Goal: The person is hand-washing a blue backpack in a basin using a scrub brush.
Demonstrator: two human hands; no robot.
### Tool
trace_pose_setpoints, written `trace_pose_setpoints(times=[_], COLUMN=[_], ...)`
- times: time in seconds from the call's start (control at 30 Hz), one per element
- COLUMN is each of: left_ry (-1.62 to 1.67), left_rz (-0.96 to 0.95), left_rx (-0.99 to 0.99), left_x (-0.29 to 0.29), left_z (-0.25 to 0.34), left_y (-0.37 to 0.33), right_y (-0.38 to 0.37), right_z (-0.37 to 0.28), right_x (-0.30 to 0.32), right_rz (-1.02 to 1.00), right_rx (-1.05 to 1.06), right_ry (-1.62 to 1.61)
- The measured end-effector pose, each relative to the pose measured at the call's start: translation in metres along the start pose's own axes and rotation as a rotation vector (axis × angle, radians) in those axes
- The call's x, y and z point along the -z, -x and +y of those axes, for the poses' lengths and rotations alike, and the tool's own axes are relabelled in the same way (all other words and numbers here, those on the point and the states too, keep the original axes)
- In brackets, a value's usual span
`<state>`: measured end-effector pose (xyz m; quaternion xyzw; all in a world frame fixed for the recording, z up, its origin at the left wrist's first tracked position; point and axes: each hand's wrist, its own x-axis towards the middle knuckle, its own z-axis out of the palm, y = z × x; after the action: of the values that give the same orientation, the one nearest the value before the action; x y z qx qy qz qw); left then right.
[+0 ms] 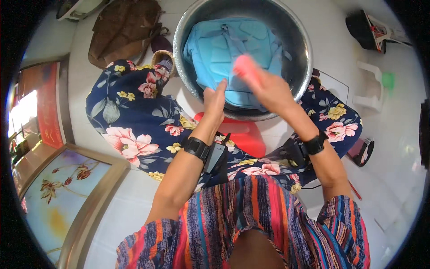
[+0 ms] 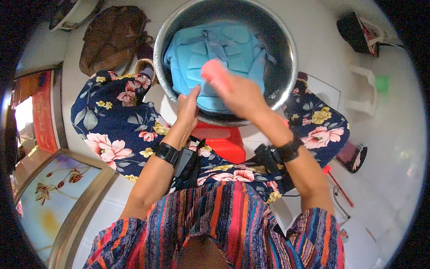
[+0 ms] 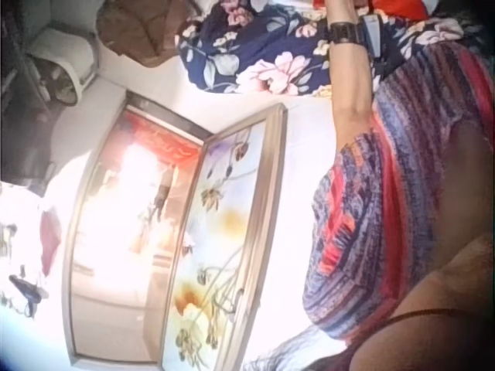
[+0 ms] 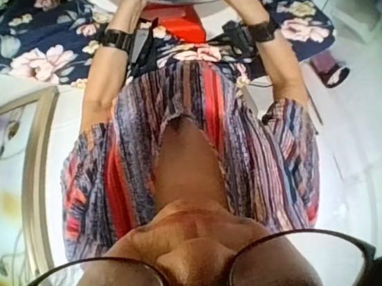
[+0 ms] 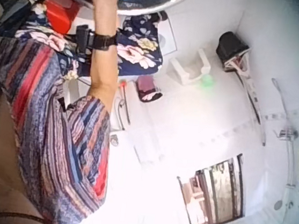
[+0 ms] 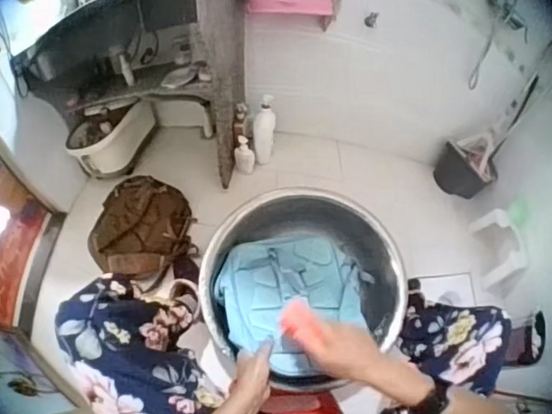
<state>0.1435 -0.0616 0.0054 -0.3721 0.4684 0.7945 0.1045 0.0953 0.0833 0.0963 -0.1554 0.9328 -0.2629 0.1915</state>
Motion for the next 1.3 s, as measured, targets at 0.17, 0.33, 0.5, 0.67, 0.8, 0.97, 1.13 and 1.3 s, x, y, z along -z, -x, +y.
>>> trace_pose_setpoints(times=[0.17,0.33,0.5,0.67,0.8,0.97,1.13,1.3], left_ry=[0.041,-0.03,-0.021,0.034,-0.01,-0.062,-0.034,-0.084], left_rz=[0.078,0.066,0.21,0.333,0.229,0.404,0.341,0.379], left_rx=[-0.043,-0.107,0.014,-0.045,0.047,0.089,0.029,0.025], left_x=[0.016,-0.003,0.014,0.006,0.001,0.004,0.007,0.006], left_z=[-0.021,-0.014,-0.02,-0.032,-0.028,-0.014,-0.024,-0.023], left_y=[-0.001,0.015,0.01,0.013,0.012,0.012,0.011,0.002], right_y=[-0.03,-0.086,-0.034,-0.04,-0.079,-0.022,-0.02,-0.056], right_z=[0.009,0.079,-0.016,0.029,0.082,-0.002,0.003,0.008], right_x=[-0.053,-0.062,-0.035,-0.084,-0.086,-0.041,-0.066,-0.096], right_rz=[-0.33,-0.223,-0.462,-0.357,-0.252,-0.376,-0.26,-0.276], right_rx=[0.008,-0.072,-0.063,-0.074,-0.17,-0.007,0.093,0.091], right_ry=[0.297,0.368,0.364,0.276,0.388,0.447,0.379,0.45])
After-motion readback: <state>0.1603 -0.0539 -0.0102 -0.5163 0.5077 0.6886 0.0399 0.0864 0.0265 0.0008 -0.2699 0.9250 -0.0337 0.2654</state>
